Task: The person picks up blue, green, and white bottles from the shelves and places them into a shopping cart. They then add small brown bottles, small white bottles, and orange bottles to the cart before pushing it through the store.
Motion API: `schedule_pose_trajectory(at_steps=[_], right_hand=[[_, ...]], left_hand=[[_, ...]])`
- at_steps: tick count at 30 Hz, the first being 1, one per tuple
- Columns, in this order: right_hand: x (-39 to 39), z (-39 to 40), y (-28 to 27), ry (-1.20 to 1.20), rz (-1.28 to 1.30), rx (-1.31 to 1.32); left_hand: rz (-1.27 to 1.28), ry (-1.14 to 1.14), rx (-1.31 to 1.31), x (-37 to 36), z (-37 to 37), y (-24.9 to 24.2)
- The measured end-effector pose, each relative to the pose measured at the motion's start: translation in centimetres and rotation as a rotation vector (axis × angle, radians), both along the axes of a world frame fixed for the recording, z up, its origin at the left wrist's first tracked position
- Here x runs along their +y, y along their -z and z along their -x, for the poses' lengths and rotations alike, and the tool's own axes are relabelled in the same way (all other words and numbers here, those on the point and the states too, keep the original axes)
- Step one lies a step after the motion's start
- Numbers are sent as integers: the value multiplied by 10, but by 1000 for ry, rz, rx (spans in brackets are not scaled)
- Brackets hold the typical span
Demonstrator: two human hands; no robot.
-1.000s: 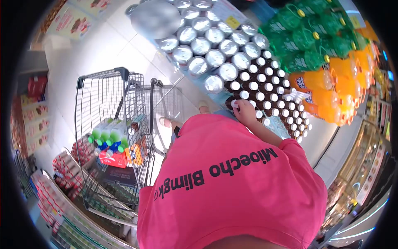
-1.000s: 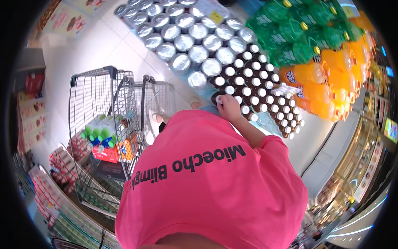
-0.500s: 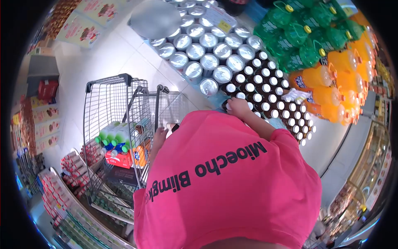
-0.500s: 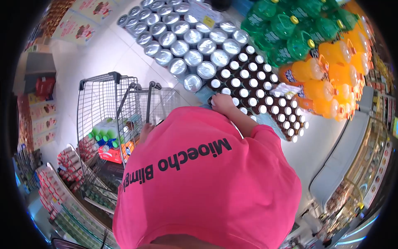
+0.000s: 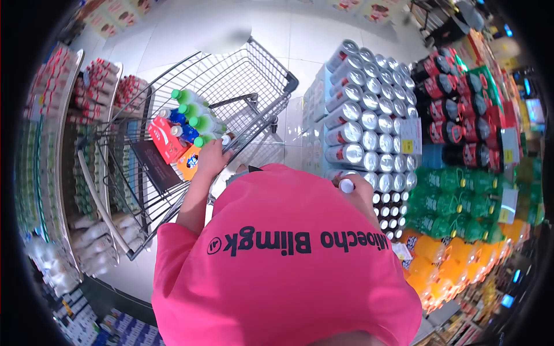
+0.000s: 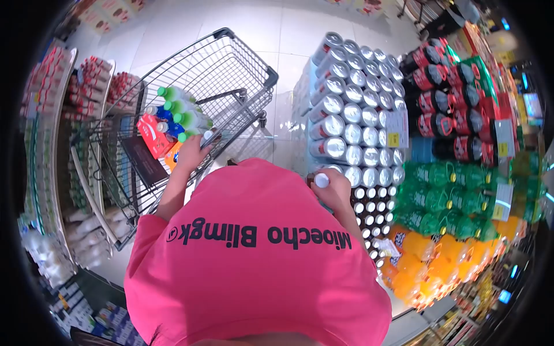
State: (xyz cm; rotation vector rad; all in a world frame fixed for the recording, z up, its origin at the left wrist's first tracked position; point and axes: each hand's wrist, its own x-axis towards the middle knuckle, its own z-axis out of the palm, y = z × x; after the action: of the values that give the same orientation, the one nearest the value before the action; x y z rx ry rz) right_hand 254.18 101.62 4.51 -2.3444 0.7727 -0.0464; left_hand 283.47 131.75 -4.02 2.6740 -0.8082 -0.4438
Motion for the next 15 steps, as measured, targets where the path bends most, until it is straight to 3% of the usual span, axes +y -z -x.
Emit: schedule_pose_trajectory(at_steps=[3, 4, 9, 15], right_hand=[[12, -65, -32, -156, 97, -182], [15, -86, -35, -188, 129, -233], [37, -199, -42, -317, 122, -506], [83, -319, -11, -632, 167, -487]], left_hand=[[-139, 43, 295, 26, -17, 40], [-172, 57, 375, 23, -19, 30], [-35, 43, 541, 26, -25, 43], [251, -158, 830, 41, -24, 54]])
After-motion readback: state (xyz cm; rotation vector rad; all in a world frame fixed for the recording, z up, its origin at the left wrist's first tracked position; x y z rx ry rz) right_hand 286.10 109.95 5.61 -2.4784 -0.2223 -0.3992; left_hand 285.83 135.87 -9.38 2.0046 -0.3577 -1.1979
